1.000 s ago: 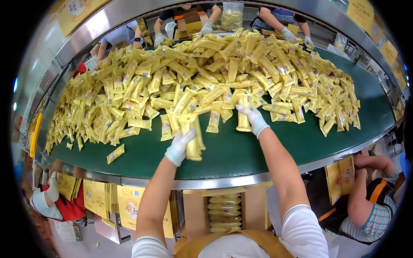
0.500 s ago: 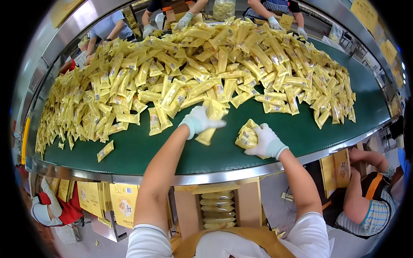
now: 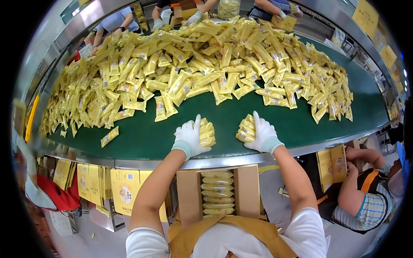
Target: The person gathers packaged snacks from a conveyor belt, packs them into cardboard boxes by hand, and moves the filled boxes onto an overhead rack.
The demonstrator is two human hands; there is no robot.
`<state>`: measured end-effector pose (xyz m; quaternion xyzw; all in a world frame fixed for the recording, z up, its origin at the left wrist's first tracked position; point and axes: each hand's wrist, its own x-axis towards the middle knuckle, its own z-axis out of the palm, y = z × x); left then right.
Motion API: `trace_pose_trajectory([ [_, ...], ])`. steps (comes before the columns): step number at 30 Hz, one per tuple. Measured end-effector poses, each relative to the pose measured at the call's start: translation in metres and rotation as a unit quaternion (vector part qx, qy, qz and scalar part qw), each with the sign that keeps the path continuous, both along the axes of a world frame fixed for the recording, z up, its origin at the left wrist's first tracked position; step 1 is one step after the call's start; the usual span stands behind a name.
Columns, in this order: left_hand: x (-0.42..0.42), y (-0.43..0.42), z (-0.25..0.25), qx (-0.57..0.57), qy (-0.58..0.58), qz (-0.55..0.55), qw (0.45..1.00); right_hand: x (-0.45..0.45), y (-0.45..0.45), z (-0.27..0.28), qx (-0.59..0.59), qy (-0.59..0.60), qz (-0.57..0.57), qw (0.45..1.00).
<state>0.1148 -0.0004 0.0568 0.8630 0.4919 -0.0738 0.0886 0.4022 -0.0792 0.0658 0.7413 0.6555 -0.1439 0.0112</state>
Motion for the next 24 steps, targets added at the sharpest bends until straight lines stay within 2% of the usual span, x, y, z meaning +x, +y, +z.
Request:
trace_pose_trajectory([
  [3, -0.019, -0.006, 0.01, -0.039, -0.038, 0.033, 0.998, 0.008, -0.025, 0.028, 0.108, 0.15, -0.018, 0.983],
  [4, -0.029, -0.007, 0.009, -0.051, -0.122, 0.063, 0.989, 0.014, -0.036, 0.037, 0.166, 0.234, 0.01, 0.958],
  [6, -0.057, -0.007, 0.0, -0.071, -0.283, 0.117, 0.949, 0.001, -0.064, 0.077, 0.189, 0.36, 0.055, 0.912],
  [7, -0.069, -0.008, -0.005, -0.044, -0.341, 0.123, 0.931, -0.01, -0.075, 0.106, 0.176, 0.307, 0.133, 0.926],
  [9, -0.082, -0.015, 0.014, -0.146, -0.533, 0.078, 0.83, -0.044, -0.09, 0.143, 0.149, 0.202, 0.261, 0.932],
  [10, -0.085, -0.022, 0.026, -0.195, -0.617, 0.05, 0.761, -0.065, -0.1, 0.146, 0.139, 0.165, 0.309, 0.926],
  [11, -0.086, -0.038, 0.047, -0.2, -0.635, 0.029, 0.745, -0.087, -0.11, 0.157, 0.054, 0.05, 0.33, 0.941],
  [12, -0.082, -0.055, 0.059, -0.194, -0.681, 0.02, 0.706, -0.102, -0.117, 0.141, 0.084, -0.024, 0.373, 0.924],
  [14, -0.077, -0.079, 0.08, -0.129, -0.666, -0.066, 0.732, -0.132, -0.121, 0.121, -0.029, -0.095, 0.414, 0.905],
  [15, -0.079, -0.074, 0.066, -0.344, -0.71, 0.0, 0.615, -0.146, -0.122, 0.106, -0.066, -0.123, 0.43, 0.892],
  [16, -0.081, -0.069, 0.051, -0.507, -0.724, 0.115, 0.453, -0.156, -0.122, 0.096, -0.11, -0.106, 0.441, 0.884],
  [17, -0.076, -0.094, 0.06, -0.423, -0.7, 0.03, 0.575, -0.165, -0.123, 0.087, -0.155, -0.088, 0.452, 0.874],
  [18, -0.073, -0.112, 0.064, -0.383, -0.664, -0.021, 0.642, -0.172, -0.123, 0.081, -0.2, -0.068, 0.461, 0.862],
  [20, -0.063, -0.135, 0.066, -0.343, -0.592, -0.098, 0.723, -0.183, -0.117, 0.078, -0.31, -0.037, 0.437, 0.843],
  [22, -0.053, -0.153, 0.081, -0.27, -0.555, -0.155, 0.772, -0.176, -0.146, -0.063, -0.168, 0.044, 0.448, 0.877],
  [23, -0.046, -0.157, 0.079, -0.235, -0.52, -0.158, 0.806, -0.173, -0.162, -0.109, -0.066, 0.071, 0.445, 0.891],
  [24, -0.041, -0.158, 0.077, -0.163, -0.457, -0.177, 0.857, -0.172, -0.166, -0.108, 0.035, 0.095, 0.438, 0.893],
])
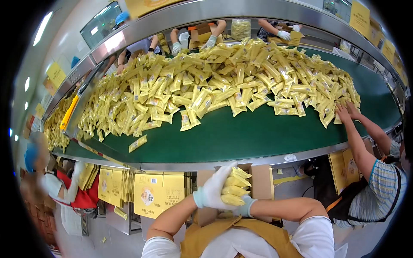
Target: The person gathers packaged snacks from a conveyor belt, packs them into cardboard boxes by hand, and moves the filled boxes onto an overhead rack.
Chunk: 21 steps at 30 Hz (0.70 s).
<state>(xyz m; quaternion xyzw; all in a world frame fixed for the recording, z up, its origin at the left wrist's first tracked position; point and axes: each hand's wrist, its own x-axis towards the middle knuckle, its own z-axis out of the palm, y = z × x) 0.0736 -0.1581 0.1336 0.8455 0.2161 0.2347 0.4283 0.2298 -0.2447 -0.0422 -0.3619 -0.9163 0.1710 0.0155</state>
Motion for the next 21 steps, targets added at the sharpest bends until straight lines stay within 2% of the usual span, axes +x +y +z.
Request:
trace_pose_trajectory([
  [2, 0.008, -0.001, -0.014, 0.172, 0.118, 0.034, 0.977, 0.004, -0.003, 0.0, -0.095, -0.045, -0.003, 0.994],
  [3, 0.014, -0.004, -0.025, 0.24, 0.115, 0.056, 0.962, 0.004, -0.002, 0.023, -0.145, -0.067, -0.004, 0.987],
  [6, 0.026, -0.019, -0.038, 0.302, 0.188, 0.099, 0.929, 0.005, 0.002, 0.082, -0.237, -0.192, 0.057, 0.951],
  [9, 0.034, -0.022, -0.06, 0.358, 0.253, 0.131, 0.889, 0.006, -0.008, 0.089, -0.2, -0.186, -0.012, 0.962],
  [12, 0.043, -0.021, -0.075, 0.358, 0.361, 0.095, 0.856, -0.005, -0.012, 0.105, -0.172, -0.245, -0.045, 0.953],
  [14, 0.048, -0.014, -0.079, 0.286, 0.427, 0.025, 0.858, -0.011, -0.006, 0.118, -0.159, -0.301, -0.029, 0.94],
  [18, 0.055, 0.003, -0.058, 0.173, 0.497, -0.097, 0.845, -0.008, 0.0, 0.106, -0.108, -0.294, 0.015, 0.95],
  [20, 0.044, 0.015, -0.058, 0.176, 0.473, -0.149, 0.851, 0.011, 0.017, 0.133, -0.106, -0.255, 0.048, 0.96],
  [21, 0.035, 0.021, -0.047, 0.177, 0.463, -0.174, 0.851, 0.028, 0.038, 0.186, -0.221, -0.24, 0.093, 0.941],
])
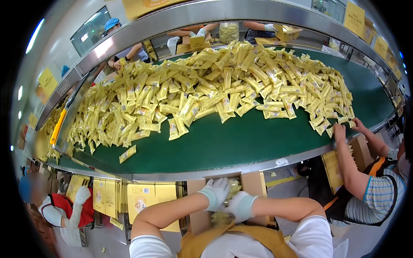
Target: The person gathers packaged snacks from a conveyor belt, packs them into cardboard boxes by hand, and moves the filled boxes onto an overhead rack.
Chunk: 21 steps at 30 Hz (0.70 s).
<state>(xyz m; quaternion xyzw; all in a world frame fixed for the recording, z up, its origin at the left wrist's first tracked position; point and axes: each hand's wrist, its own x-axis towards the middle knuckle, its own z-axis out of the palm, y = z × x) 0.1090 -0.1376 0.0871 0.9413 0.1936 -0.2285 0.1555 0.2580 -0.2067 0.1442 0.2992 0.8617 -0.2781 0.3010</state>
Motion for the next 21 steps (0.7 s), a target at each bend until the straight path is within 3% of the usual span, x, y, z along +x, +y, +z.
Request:
trace_pose_trajectory([
  [1, -0.009, 0.004, 0.015, -0.013, -0.003, -0.021, 1.0, 0.024, 0.015, 0.008, -0.057, 0.136, -0.072, 0.986],
  [3, -0.012, 0.042, 0.094, -0.288, 0.049, 0.058, 0.955, 0.084, 0.041, 0.015, -0.208, 0.344, -0.245, 0.882],
  [4, -0.031, 0.067, 0.094, -0.354, -0.078, 0.04, 0.931, 0.115, 0.053, 0.023, -0.124, 0.368, -0.303, 0.87],
  [5, -0.054, 0.092, 0.088, -0.412, -0.204, 0.021, 0.888, 0.143, 0.065, 0.031, -0.094, 0.426, -0.385, 0.813],
  [6, -0.068, 0.119, 0.084, -0.38, -0.27, 0.047, 0.883, 0.164, 0.08, 0.038, -0.041, 0.429, -0.468, 0.771],
  [7, -0.075, 0.143, 0.079, -0.346, -0.336, 0.07, 0.873, 0.192, 0.101, 0.016, 0.083, 0.426, -0.501, 0.749],
  [9, -0.074, 0.178, 0.065, -0.208, -0.344, 0.337, 0.852, 0.25, 0.146, -0.047, 0.22, 0.411, -0.557, 0.688],
  [11, -0.08, 0.252, -0.015, -0.025, -0.34, 0.467, 0.816, 0.297, 0.184, -0.082, 0.304, 0.278, -0.547, 0.728],
  [14, -0.055, 0.289, -0.028, 0.157, -0.228, 0.513, 0.813, 0.334, 0.226, -0.116, 0.376, 0.107, -0.55, 0.738],
  [17, -0.037, 0.322, -0.061, 0.137, -0.175, 0.542, 0.811, 0.309, 0.242, -0.113, 0.368, 0.006, -0.609, 0.702],
  [21, -0.008, 0.298, -0.06, 0.173, -0.136, 0.553, 0.803, 0.277, 0.246, -0.139, 0.47, -0.057, -0.602, 0.643],
])
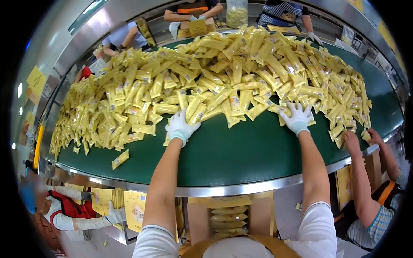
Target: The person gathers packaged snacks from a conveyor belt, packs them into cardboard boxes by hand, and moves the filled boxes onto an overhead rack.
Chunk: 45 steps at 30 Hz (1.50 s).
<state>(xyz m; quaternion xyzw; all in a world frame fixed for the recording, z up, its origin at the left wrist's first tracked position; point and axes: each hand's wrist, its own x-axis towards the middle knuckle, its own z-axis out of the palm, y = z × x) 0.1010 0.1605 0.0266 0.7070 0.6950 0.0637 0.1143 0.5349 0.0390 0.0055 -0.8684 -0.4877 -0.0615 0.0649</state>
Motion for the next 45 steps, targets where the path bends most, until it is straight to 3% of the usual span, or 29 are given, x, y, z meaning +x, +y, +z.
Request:
trace_pose_trajectory([
  [6, -0.008, -0.062, -0.006, 0.062, 0.045, -0.158, 0.984, -0.048, -0.044, -0.009, 0.063, 0.021, 0.087, 0.994],
  [10, -0.014, -0.104, 0.016, 0.021, 0.059, -0.274, 0.96, -0.106, -0.086, -0.005, 0.072, 0.011, 0.172, 0.982],
  [13, -0.035, -0.12, 0.027, 0.01, -0.009, -0.365, 0.931, -0.14, -0.121, 0.03, -0.039, 0.031, 0.224, 0.973],
  [16, -0.065, -0.113, -0.009, 0.089, -0.145, -0.274, 0.947, -0.143, -0.143, 0.05, -0.117, 0.055, 0.244, 0.961],
  [17, -0.067, -0.119, -0.011, 0.062, -0.135, -0.201, 0.968, -0.138, -0.148, 0.05, -0.13, 0.062, 0.237, 0.961],
  [22, -0.074, -0.115, -0.015, -0.01, -0.072, -0.129, 0.989, -0.087, -0.173, 0.045, -0.166, 0.027, 0.226, 0.959],
  [24, -0.075, -0.106, -0.009, -0.063, -0.032, -0.102, 0.992, -0.065, -0.18, 0.049, -0.225, -0.018, 0.16, 0.961],
  [26, -0.082, -0.106, -0.016, -0.035, -0.039, -0.09, 0.995, -0.046, -0.187, 0.056, -0.262, -0.058, 0.076, 0.96],
  [28, -0.082, -0.105, -0.008, -0.035, -0.021, -0.071, 0.997, -0.047, -0.19, 0.086, -0.181, -0.008, 0.055, 0.982],
  [31, -0.073, -0.116, 0.02, -0.019, -0.053, -0.018, 0.998, -0.077, -0.177, 0.114, 0.035, 0.153, 0.153, 0.976],
  [34, -0.05, -0.139, 0.049, 0.006, -0.062, -0.068, 0.996, -0.11, -0.146, 0.095, 0.059, 0.191, 0.238, 0.95],
  [38, -0.022, -0.153, 0.023, -0.041, 0.029, -0.053, 0.997, -0.122, -0.089, 0.022, -0.065, 0.168, 0.243, 0.953],
  [39, -0.022, -0.148, 0.014, -0.045, 0.032, -0.054, 0.997, -0.122, -0.077, 0.041, -0.148, 0.218, 0.249, 0.932],
  [45, -0.045, -0.138, 0.005, -0.038, 0.012, -0.046, 0.998, -0.158, -0.062, 0.061, -0.206, 0.13, 0.344, 0.907],
])
